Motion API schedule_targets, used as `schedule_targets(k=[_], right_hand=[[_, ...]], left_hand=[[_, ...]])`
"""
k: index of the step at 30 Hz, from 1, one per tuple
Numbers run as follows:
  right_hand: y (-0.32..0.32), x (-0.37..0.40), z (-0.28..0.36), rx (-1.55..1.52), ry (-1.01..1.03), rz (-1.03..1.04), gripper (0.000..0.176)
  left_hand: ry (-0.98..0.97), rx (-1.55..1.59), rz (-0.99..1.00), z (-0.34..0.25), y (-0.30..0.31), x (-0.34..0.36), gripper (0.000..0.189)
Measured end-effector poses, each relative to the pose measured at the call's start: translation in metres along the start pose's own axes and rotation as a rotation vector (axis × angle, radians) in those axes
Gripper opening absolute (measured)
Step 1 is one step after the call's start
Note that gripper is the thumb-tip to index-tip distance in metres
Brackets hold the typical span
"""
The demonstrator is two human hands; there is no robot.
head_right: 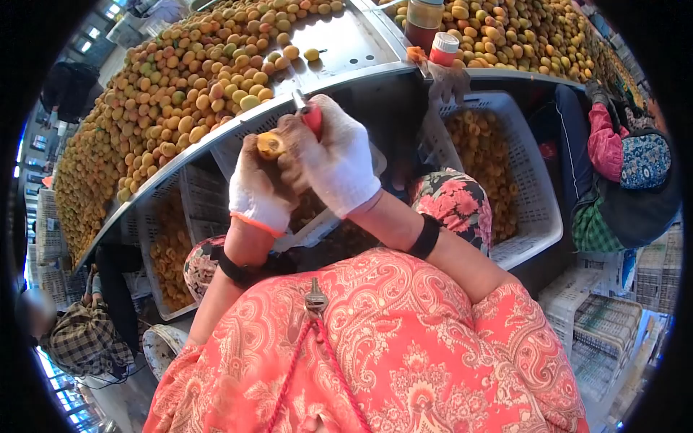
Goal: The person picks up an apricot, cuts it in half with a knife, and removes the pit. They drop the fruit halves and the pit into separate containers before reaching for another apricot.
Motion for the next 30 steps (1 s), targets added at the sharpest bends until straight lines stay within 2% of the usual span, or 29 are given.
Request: schedule_targets(k=[1,2,3,5,6,7,8,9,11,12,13,15,16,17,19,20,22,23,25,27,28,30], right_hand=[[-0.005,-0.002,0.013,0.337,0.105,-0.044,0.042],[-0.011,0.000,0.024,0.674,0.207,-0.090,0.045],[-0.010,0.004,0.009,0.711,0.265,-0.052,0.045],[-0.005,0.004,0.005,0.581,0.101,-0.045,0.036],[-0.002,-0.001,0.004,0.309,0.052,-0.003,0.032],[0.001,-0.003,0.003,0.037,-0.012,0.036,0.028],[0.009,-0.004,0.011,0.240,-0.027,0.013,0.020],[0.008,0.000,0.010,0.235,-0.030,0.007,0.020],[0.002,0.004,0.002,0.264,-0.154,0.126,0.019],[0.000,0.005,0.006,0.340,-0.009,0.160,0.018],[0.001,0.008,0.005,0.341,-0.008,0.160,0.018],[0.002,0.013,-0.006,0.239,-0.218,0.108,0.018],[-0.002,0.016,-0.005,0.271,-0.199,0.105,0.016],[-0.003,0.016,-0.007,0.269,-0.202,0.105,0.016],[-0.005,0.016,-0.012,0.355,-0.158,0.135,0.014],[-0.010,0.018,-0.010,0.265,-0.121,0.199,0.012],[-0.013,0.020,-0.006,0.250,-0.072,0.242,0.012],[-0.015,0.022,-0.001,0.236,-0.021,0.281,0.012],[-0.017,0.024,0.000,0.223,-0.014,0.295,0.012],[-0.015,0.023,-0.004,0.164,0.021,0.266,0.014],[-0.013,0.022,-0.005,0.164,0.017,0.264,0.014],[-0.005,0.017,-0.015,0.117,-0.156,0.195,0.014]], left_hand=[[-0.119,0.065,0.029,-0.005,-0.012,-0.001,0.054],[-0.203,-0.028,-0.075,-0.009,-0.015,0.006,0.049],[-0.134,-0.039,-0.108,0.004,-0.022,0.017,0.045],[-0.099,-0.017,-0.135,0.008,-0.016,0.023,0.046],[-0.105,-0.018,-0.122,0.001,-0.010,0.019,0.046],[-0.005,-0.039,0.062,-0.003,-0.009,0.018,0.047],[0.098,-0.062,0.244,-0.001,-0.012,0.022,0.048],[0.104,-0.066,0.240,0.002,-0.019,0.028,0.048],[-0.184,-0.478,-0.070,-0.002,-0.038,0.040,0.047],[-0.267,-0.608,-0.207,-0.001,-0.047,0.045,0.046],[-0.267,-0.608,-0.207,-0.001,-0.039,0.043,0.046],[-0.401,-1.025,-0.184,-0.009,-0.025,0.036,0.048],[-0.401,-1.053,-0.218,-0.011,-0.019,0.037,0.047],[-0.398,-1.054,-0.222,-0.013,-0.015,0.041,0.047],[-0.262,-0.958,-0.243,-0.011,-0.007,0.046,0.046],[-0.262,-0.956,-0.251,-0.011,-0.009,0.049,0.046],[-0.246,-0.706,-0.330,-0.009,-0.011,0.055,0.042],[-0.242,-0.705,-0.339,-0.010,-0.011,0.056,0.042],[-0.177,-0.444,-0.299,-0.005,-0.014,0.051,0.040],[-0.143,-0.425,-0.379,-0.001,-0.014,0.049,0.040],[-0.160,-0.489,-0.366,-0.002,-0.013,0.046,0.041],[-0.180,-0.550,-0.352,-0.004,-0.014,0.043,0.042]])
Point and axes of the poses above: each hand's wrist, its own x-axis away from the middle knuckle, its own y-axis out of the back of the hand, z = x × y, the point moved 6 cm from there along -x, towards the middle knuckle, and after that the axes turned 5 degrees about -y, right-handed, at the moved point
